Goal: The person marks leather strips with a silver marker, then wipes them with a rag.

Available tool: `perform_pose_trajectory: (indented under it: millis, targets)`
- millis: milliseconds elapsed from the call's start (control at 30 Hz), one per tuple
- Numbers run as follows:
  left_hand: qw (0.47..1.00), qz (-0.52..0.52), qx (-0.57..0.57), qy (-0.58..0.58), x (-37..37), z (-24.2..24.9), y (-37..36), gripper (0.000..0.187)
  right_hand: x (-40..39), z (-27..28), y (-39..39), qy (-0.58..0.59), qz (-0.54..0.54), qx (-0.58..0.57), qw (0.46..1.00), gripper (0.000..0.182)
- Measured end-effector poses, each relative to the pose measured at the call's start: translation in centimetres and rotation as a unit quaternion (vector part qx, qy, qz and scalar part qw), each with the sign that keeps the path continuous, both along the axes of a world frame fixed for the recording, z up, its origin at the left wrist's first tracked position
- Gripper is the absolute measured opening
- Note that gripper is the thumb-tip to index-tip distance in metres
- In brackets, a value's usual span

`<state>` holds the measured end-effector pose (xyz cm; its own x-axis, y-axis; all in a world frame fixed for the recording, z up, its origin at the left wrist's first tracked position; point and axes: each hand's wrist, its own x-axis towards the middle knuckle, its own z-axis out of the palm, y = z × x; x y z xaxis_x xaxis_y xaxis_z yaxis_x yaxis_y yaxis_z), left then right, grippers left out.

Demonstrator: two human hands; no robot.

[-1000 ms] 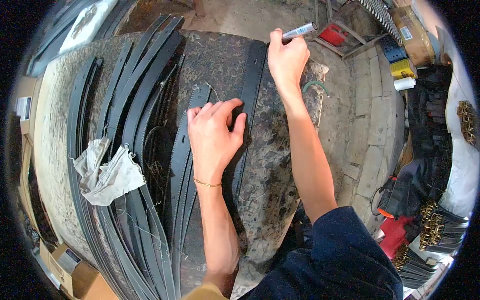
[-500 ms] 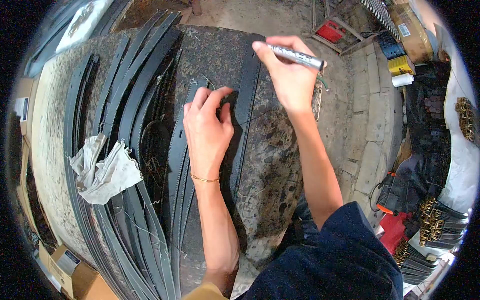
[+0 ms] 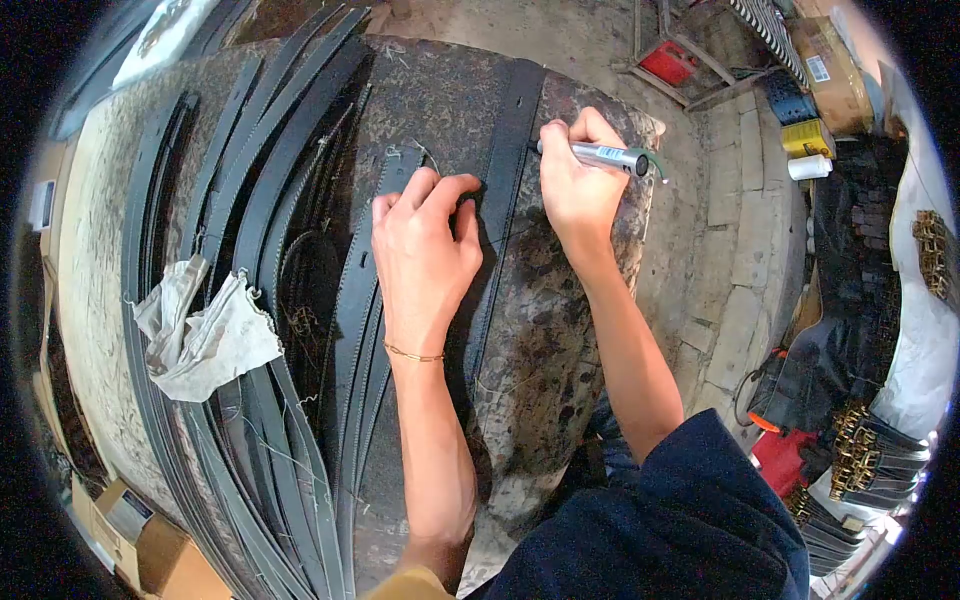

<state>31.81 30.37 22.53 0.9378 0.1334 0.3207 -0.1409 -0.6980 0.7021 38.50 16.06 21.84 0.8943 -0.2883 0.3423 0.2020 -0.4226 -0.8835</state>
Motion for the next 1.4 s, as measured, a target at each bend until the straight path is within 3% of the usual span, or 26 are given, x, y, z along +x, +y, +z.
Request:
perform_pose_trajectory:
  millis: [300,400,600,733,867,900,1000,1133,1167,1400]
  targets:
    - [1.000,-0.001,0.007,-0.001,0.0,0.0,0.0,0.013,0.3,-0.5,-0.1,-0.016,0.019,-0.008,1.000,0.037]
    - [1.000,-0.002,0.004,0.000,0.0,0.0,0.0,0.013,0.2,-0.1,0.1,0.010,0.002,0.052,0.999,0.036]
    - [0.999,0.003,0.010,-0.031,0.1,-0.2,0.0,0.015,0.2,0.0,0.1,-0.001,0.012,-0.017,1.000,0.036]
    - [0.967,0.101,-0.220,-0.084,0.1,0.4,0.5,0.016,-0.1,-0.4,-0.5,-0.021,0.041,0.086,0.995,0.036]
    - [0.945,0.177,-0.273,-0.041,-0.2,1.2,1.1,0.029,-0.3,-0.4,-0.4,0.004,0.032,0.149,0.988,0.036]
    - [0.939,0.157,-0.302,-0.057,-0.1,0.7,1.2,0.038,-0.4,-0.2,-0.3,-0.001,0.043,0.163,0.986,0.036]
    - [0.908,0.151,-0.383,-0.069,0.1,0.3,1.6,0.039,-0.6,0.2,0.1,-0.009,0.052,0.157,0.986,0.035]
    - [0.892,0.146,-0.424,-0.051,0.4,-0.1,2.5,0.025,-0.6,0.1,0.0,-0.010,0.084,0.134,0.987,0.033]
    - [0.908,0.140,-0.393,-0.031,0.3,-0.2,2.7,0.017,-0.6,0.1,-0.1,0.002,0.084,0.148,0.985,0.032]
    - [0.911,0.089,-0.403,-0.003,0.0,0.7,2.3,0.022,-0.1,-0.2,0.0,0.034,0.053,0.124,0.990,0.033]
